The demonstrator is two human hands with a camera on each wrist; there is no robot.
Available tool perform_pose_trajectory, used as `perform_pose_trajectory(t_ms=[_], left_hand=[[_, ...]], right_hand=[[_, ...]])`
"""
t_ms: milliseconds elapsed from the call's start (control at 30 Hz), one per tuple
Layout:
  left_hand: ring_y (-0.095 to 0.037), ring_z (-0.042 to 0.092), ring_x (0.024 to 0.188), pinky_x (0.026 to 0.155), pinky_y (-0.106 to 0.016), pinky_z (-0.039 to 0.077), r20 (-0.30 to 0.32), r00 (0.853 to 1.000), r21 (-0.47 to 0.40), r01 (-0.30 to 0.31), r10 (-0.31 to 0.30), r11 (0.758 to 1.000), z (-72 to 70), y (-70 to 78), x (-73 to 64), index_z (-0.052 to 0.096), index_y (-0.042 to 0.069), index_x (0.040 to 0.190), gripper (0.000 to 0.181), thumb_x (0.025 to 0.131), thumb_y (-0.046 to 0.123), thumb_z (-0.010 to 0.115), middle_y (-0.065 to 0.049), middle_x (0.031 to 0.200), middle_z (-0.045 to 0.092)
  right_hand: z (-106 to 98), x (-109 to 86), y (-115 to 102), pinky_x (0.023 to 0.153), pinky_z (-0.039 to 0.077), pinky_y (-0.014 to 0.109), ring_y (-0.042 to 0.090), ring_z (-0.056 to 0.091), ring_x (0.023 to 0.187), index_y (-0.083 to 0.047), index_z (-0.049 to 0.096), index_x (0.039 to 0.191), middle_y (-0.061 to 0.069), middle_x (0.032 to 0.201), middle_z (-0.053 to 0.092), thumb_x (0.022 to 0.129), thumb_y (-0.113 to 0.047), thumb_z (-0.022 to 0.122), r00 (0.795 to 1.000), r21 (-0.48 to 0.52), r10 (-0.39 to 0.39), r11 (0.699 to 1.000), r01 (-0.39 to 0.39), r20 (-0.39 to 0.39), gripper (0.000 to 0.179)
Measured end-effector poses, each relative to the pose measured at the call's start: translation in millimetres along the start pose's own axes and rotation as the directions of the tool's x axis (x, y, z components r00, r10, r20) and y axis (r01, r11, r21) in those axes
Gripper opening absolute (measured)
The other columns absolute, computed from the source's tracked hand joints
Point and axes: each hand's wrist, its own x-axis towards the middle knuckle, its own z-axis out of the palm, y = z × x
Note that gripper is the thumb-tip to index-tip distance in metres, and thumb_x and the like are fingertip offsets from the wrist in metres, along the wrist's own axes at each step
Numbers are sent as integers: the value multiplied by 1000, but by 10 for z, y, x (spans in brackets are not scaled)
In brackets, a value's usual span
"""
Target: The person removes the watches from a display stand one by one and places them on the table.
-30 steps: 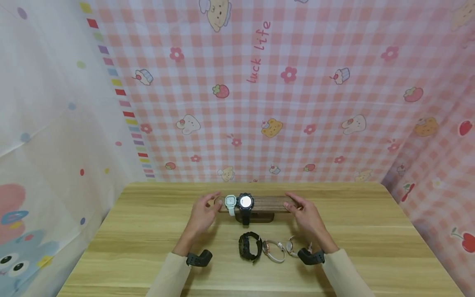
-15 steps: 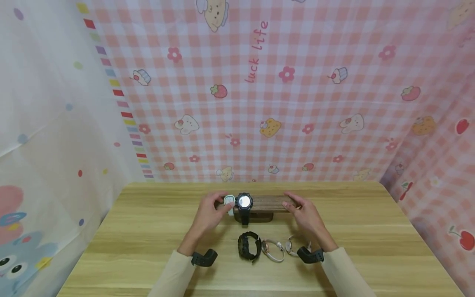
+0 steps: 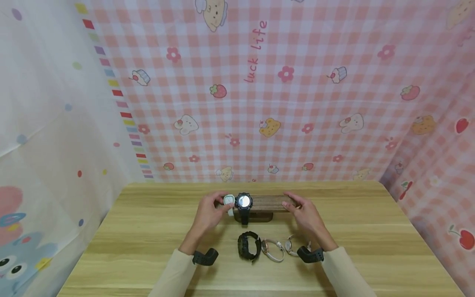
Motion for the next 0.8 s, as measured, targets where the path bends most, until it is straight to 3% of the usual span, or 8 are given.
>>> perform_pose_trajectory(t_ms=[400,633,800], left_hand=[[-17,54,73,66,-25,44,4,998,-31,65,-65,997,-53,-39,-6,70,7,118,38,82,13,81,-1,79,62],[-23,58,82,73,-30,43,-1,996,-27,94,-94,995,-116,-89,-18,70,12,120,40,82,14,81,-3,84,66],[-19,52,75,66,-28,39,-14,995,-15,94,-94,995,-159,-106,-28,70,11,119,39,82,15,81,-6,85,68]], right_hand=[[9,6,22,55,42,25,15,49,66,-12,59,138,6,80,57,97,-25,66,1000,2,-4,1000,4,-11,44],[6,8,25,56,42,26,16,49,67,-11,58,139,7,83,58,97,-27,66,1000,7,5,1000,-5,-8,46],[9,12,27,56,42,26,16,49,66,-11,59,138,7,82,58,97,-27,66,1000,-6,-2,1000,2,-11,45]])
